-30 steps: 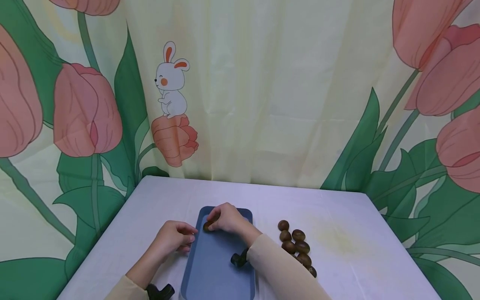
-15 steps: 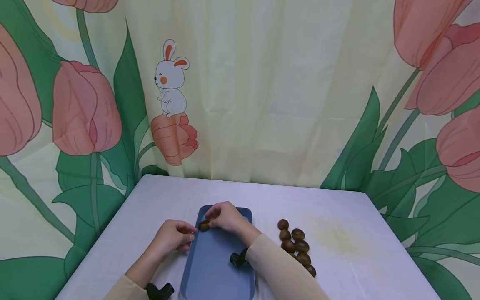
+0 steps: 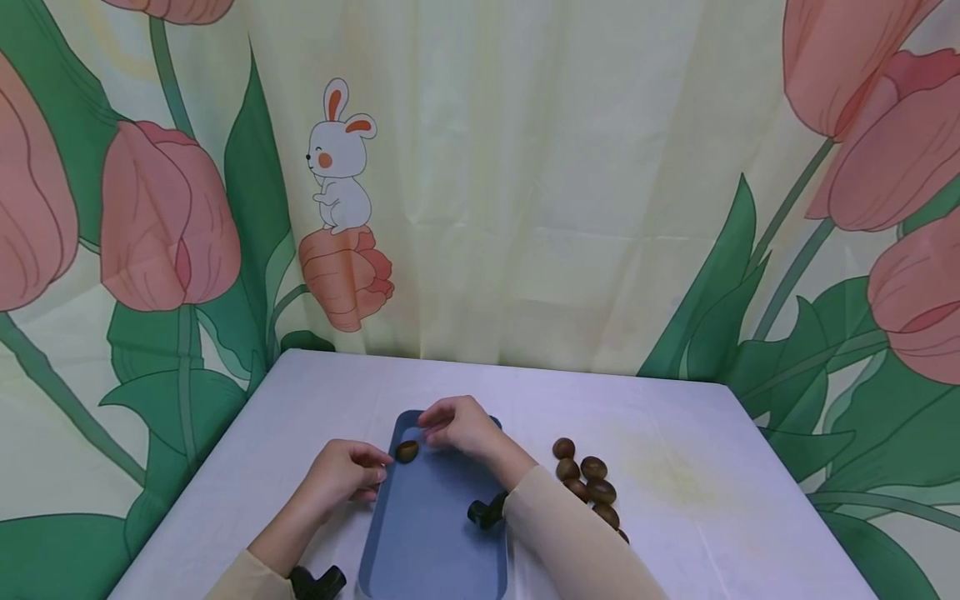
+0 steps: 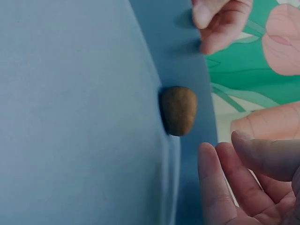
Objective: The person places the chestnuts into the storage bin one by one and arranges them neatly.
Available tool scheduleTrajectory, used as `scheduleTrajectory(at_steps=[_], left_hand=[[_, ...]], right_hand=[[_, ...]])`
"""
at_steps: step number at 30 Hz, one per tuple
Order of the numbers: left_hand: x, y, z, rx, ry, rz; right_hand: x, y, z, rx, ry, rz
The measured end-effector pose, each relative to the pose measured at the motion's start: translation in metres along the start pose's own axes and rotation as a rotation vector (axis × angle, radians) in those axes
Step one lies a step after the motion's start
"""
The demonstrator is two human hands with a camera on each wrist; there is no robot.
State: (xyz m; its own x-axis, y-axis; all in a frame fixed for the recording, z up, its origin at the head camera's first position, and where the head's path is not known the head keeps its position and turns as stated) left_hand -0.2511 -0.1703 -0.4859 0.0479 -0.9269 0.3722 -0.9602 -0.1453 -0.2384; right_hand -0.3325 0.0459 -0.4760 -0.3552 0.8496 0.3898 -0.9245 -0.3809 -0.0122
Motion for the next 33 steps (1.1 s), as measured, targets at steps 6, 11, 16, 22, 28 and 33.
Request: scheduleTrajectory(at_steps=[6,11,16,22,28,33], left_hand=[[0.0,0.0,0.0,-0.005,0.008,-0.004],[0.0,-0.001,0.0,-0.006,0.012,-0.009],[-0.001,-0.001,0.0,-0.006,0.013,-0.01],[0.0,-0.001,0.001,-0.003,0.002,-0.01],[0.0,-0.001,0.001,-0.012,0.004,-0.013],[-0.001,0.0,0.001,-0.009,-0.002,-0.016]], right_hand=[[0.015,-0.008,0.007,0.019,0.053,0.016],[0.028,-0.017,0.007,0.005,0.098,0.016],[0.041,-0.027,0.003,-0.013,0.129,0.006],[0.055,-0.036,0.001,-0.017,0.133,-0.021],[0.071,-0.047,0.0,-0.025,0.149,-0.04],[0.087,-0.055,-0.004,-0.033,0.17,-0.059]])
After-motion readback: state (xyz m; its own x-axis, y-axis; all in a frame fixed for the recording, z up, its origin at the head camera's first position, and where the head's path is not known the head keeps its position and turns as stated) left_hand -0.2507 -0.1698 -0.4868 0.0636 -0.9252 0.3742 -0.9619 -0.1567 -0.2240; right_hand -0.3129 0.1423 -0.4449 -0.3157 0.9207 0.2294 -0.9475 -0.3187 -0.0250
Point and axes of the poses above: each hand's wrist, its own y-axis towards the middle knuckle, its own x-axis out of the back of the hand, z = x × y, the point moved 3 cm from there along y, towards the middle knuckle, and after that the axes turned 5 degrees about -z, right-handed, at the moved point
